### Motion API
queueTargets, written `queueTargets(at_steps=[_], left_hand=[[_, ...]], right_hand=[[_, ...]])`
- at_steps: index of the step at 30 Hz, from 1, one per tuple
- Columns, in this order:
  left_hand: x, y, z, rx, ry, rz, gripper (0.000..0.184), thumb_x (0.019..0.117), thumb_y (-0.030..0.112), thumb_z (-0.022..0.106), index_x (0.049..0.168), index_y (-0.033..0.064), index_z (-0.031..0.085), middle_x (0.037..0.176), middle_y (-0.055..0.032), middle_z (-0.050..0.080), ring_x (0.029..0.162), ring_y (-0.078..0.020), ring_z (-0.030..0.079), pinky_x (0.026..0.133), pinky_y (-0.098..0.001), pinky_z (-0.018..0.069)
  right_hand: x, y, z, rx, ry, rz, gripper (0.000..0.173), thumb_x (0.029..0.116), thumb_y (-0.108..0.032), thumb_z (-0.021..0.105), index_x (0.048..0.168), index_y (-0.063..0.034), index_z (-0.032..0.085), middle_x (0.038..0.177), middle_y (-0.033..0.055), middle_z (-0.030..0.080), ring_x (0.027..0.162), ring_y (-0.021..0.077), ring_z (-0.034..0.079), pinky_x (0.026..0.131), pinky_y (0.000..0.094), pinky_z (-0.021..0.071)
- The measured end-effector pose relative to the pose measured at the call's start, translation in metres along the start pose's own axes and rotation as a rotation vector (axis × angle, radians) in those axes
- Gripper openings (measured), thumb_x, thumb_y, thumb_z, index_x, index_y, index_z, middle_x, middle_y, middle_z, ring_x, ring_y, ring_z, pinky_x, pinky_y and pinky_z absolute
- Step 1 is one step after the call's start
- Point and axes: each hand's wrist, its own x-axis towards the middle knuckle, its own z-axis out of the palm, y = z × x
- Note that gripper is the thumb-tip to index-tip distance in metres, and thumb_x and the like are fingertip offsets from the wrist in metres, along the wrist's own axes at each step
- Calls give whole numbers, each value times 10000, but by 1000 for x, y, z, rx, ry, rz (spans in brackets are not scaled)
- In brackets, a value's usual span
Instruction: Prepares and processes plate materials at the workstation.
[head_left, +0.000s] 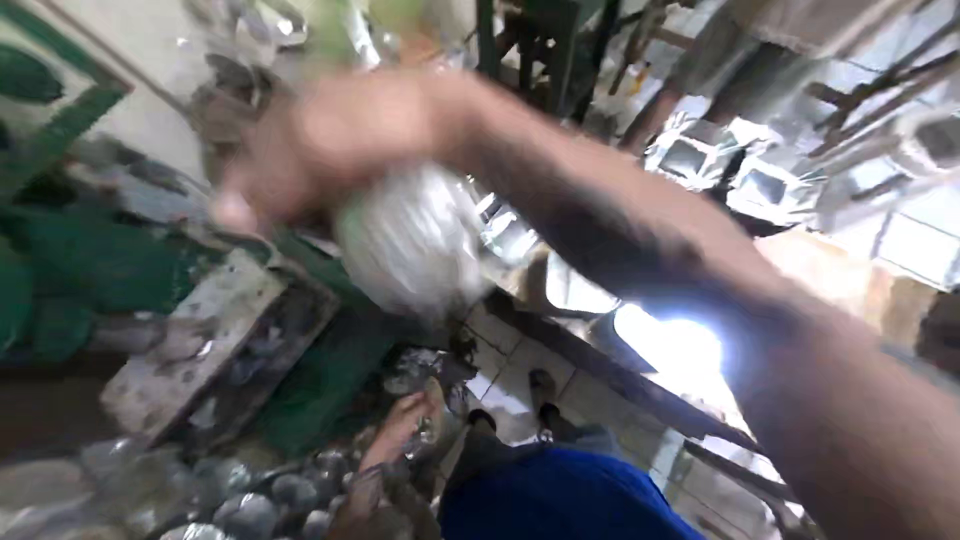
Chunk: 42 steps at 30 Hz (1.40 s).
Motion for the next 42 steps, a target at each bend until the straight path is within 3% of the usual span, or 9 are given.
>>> queueTargets(at_steps=[2, 4, 7, 13, 20, 22, 27, 34, 42], left_hand=[[23, 51, 3, 106, 15, 24, 346, 1025, 173, 600, 1331, 13, 588, 1183, -101, 655, 1046, -131, 633, 949, -359, 542], [54, 90, 9, 199, -1, 201, 442, 992, 247, 647, 1353, -2, 600, 1257, -171, 666, 1130, -217, 653, 998, -433, 537], [100, 174, 33, 529, -91, 334, 555, 982, 398, 678, 1372, 13, 595, 1302, -251, 637, 1216, -366, 623, 1064, -575, 477], [208, 284, 108, 1151, -90, 529, 627, 890, 594, 683, 1271, 96, 665, 1166, -195, 694, 1090, -394, 667, 912, -670, 511], [258, 283, 126, 1285, -245, 609, 693, 876, 698, 629, 1307, 157, 672, 1156, -154, 718, 1111, -375, 663, 989, -714, 433], [262, 277, 129, 1273, -218, 621, 700, 884, 715, 599, 1336, 185, 665, 1246, -144, 696, 1206, -363, 624, 1089, -739, 315], [270, 281, 126, 1152, -287, 650, 530, 932, 542, 653, 1240, 113, 699, 1139, -199, 711, 1099, -420, 659, 957, -725, 445], [253, 291, 126, 1390, -234, 642, 663, 894, 681, 602, 1233, 120, 698, 1210, -207, 684, 1159, -441, 625, 1046, -793, 308], [316, 319, 130, 1232, -243, 637, 696, 836, 662, 716, 1210, 76, 688, 1269, -308, 600, 1151, -525, 590, 893, -779, 449]], right_hand=[[-87, -45, 93, -115, 201, 338, 210, 921, -344, 727, 967, -139, 734, 855, 1, 690, 838, 129, 662, 801, 412, 558], [-210, -51, 180, -35, 151, 586, 690, 905, -491, 714, 1416, -46, 580, 1369, 194, 625, 1335, 365, 540, 1189, 622, 314], [-354, -19, 298, 138, 121, 1275, 1008, 792, -439, 866, 1585, -87, 352, 1616, 178, 371, 1483, 401, 351, 1129, 643, 376], [-463, 79, 440, 110, 121, 1871, 978, 729, -472, 863, 1518, -82, 437, 1503, 207, 506, 1346, 427, 524, 1024, 673, 468], [-460, 91, 446, 92, 221, 1939, 862, 705, -455, 869, 1428, -106, 554, 1438, 188, 574, 1344, 420, 523, 1048, 708, 421], [-421, 87, 432, 174, 451, 1959, 724, 871, -405, 774, 1460, -60, 534, 1516, 210, 499, 1438, 405, 426, 1144, 685, 317], [-303, 23, 321, -273, 1185, 1372, 434, 989, -363, 652, 1222, -1, 699, 1180, 185, 712, 1118, 299, 682, 996, 476, 544], [-369, 51, 237, -527, 353, 1592, 302, 932, -481, 683, 1003, -208, 789, 939, 44, 761, 1004, 263, 710, 1207, 535, 324], [-412, 40, 229, -68, 661, 1265, 356, 1037, -384, 580, 1014, -92, 781, 994, 53, 756, 1113, 185, 681, 1283, 515, 170]])
